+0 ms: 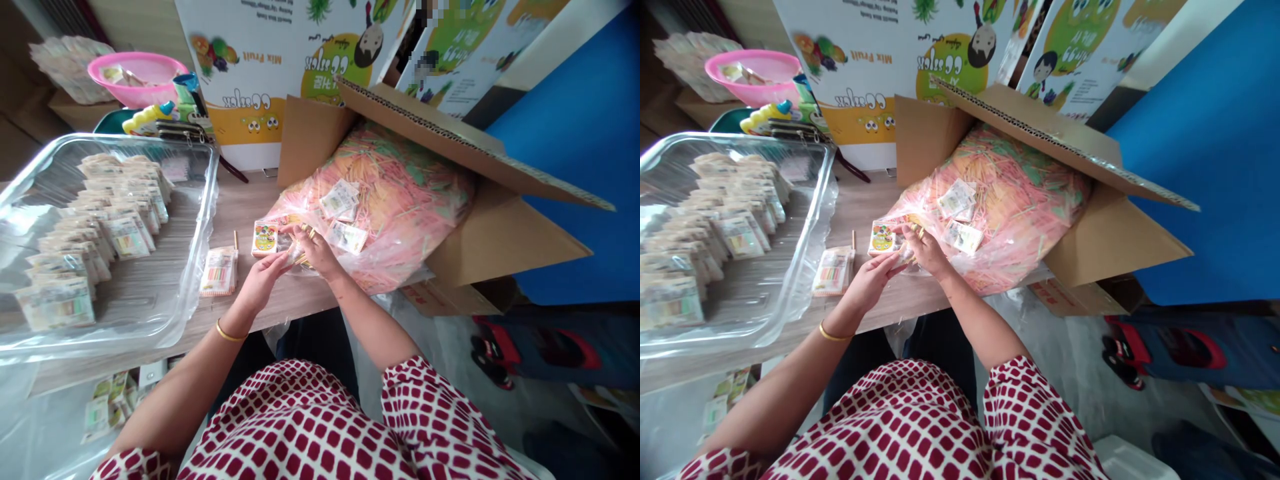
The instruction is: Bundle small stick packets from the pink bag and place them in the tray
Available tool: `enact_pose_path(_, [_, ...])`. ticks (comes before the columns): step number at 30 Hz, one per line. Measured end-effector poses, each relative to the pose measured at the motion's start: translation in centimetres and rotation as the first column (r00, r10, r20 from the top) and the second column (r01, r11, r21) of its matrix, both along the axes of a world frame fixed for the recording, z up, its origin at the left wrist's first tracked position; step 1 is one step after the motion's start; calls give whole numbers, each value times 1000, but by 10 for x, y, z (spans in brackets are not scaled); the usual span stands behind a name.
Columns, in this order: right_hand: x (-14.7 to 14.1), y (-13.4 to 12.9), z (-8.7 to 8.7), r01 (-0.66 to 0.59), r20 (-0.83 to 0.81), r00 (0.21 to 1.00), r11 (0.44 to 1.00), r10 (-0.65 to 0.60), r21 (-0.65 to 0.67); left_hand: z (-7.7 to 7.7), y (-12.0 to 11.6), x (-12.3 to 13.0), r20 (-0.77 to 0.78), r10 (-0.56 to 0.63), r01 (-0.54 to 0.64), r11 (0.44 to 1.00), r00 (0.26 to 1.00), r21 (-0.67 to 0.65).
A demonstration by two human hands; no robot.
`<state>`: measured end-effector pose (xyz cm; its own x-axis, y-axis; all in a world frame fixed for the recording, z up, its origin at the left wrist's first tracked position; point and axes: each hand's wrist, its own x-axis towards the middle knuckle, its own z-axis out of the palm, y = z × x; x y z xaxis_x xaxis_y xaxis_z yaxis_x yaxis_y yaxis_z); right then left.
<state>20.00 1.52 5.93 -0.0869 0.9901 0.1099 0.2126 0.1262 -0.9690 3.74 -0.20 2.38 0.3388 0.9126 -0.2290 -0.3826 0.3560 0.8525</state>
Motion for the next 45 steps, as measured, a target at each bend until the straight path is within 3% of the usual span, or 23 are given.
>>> enact_pose_path(3, [4,1,0,-23,-101,995,998,17,-55,1,3,2,34,-9,10,1000,999,-27])
enact_pose_path(6, [7,3,3,-35,-86,996,988,22,-151,5,7,3,60,-26,30,997,998,-68])
enact_pose_path(10, [8,6,8,-99,-128,988,986,82,-137,9,8,4,89,-77,86,990,993,-111])
enact_pose_path(15, [10,7,11,-131,-193,976,976,96,-176,9,6,3,79,-192,196,979,978,-53])
enact_pose_path(19, [16,5,14,-149,-147,980,983,133,-110,13,4,0,98,-137,148,983,986,-108])
enact_pose_path(24, [20,2,15,-195,-86,979,977,187,-89,19,1,-2,145,-172,188,977,974,-101])
enact_pose_path(29, [20,1,23,-100,-72,992,995,99,-13,13,-1,-3,-25,-195,195,981,980,-11])
enact_pose_path(33, [22,-4,36,-265,79,960,963,269,-53,11,-4,-4,-95,-161,164,986,982,27])
enact_pose_path(37, [19,-5,39,-167,139,976,986,168,-20,10,-6,-8,-89,-119,122,992,989,30])
enact_pose_path(40, [6,-1,30,-239,229,941,968,251,-80,6,-9,-17,-78,-44,47,998,996,33])
enact_pose_path(43, [-18,7,18,-287,289,908,953,302,-97,0,-24,-34,-156,98,-84,992,983,93])
enact_pose_path(45, [-40,14,9,-237,261,933,969,246,-69,-4,-44,-48,-298,302,-223,936,906,272])
